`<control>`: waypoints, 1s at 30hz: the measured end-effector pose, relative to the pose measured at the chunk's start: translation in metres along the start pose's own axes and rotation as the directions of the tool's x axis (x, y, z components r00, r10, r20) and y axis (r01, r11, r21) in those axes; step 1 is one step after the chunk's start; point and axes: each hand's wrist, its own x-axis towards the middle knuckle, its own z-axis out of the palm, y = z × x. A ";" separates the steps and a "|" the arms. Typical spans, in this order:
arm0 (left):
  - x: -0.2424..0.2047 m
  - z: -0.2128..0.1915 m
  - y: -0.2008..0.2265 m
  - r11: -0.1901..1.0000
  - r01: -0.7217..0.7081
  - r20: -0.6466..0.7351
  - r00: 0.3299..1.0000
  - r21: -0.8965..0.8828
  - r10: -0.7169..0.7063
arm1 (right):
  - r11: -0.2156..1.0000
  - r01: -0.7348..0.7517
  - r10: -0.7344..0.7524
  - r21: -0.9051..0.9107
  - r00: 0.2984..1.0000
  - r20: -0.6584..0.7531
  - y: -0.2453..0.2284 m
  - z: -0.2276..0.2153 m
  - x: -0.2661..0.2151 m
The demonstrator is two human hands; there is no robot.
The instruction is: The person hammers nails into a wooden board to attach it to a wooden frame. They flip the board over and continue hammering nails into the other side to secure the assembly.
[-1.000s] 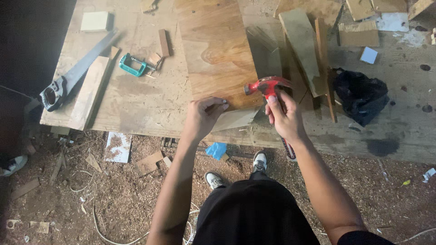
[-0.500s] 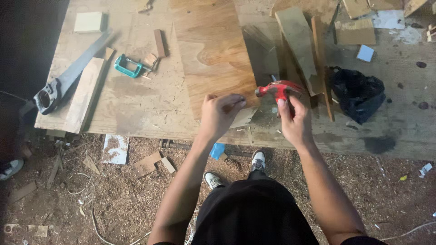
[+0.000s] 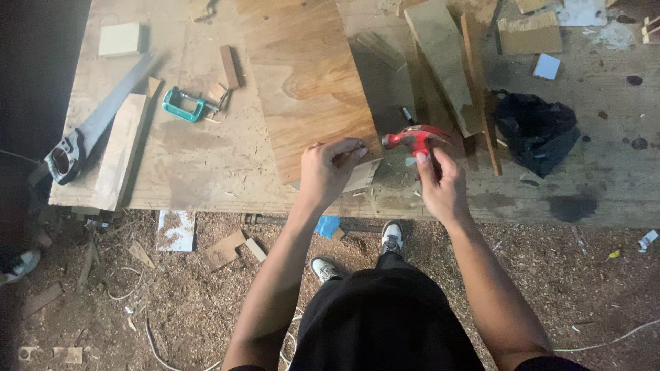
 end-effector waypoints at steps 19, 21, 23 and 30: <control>-0.001 -0.001 -0.001 0.999 -0.005 0.000 1.000 0.047 0.005 | 1.000 0.027 -0.027 -0.003 0.999 0.023 0.003 0.001 -0.003; -0.001 -0.001 0.000 0.999 -0.012 -0.005 1.000 0.037 0.012 | 0.999 -0.025 0.024 0.036 0.999 0.028 0.001 0.001 -0.004; -0.001 -0.001 0.000 1.000 0.001 -0.006 1.000 0.025 -0.001 | 0.998 -0.026 0.025 0.050 0.999 0.027 -0.002 0.001 -0.003; -0.004 -0.004 0.003 1.000 -0.021 -0.010 1.000 0.015 0.022 | 1.000 0.008 -0.008 -0.021 1.000 0.006 -0.009 0.001 0.000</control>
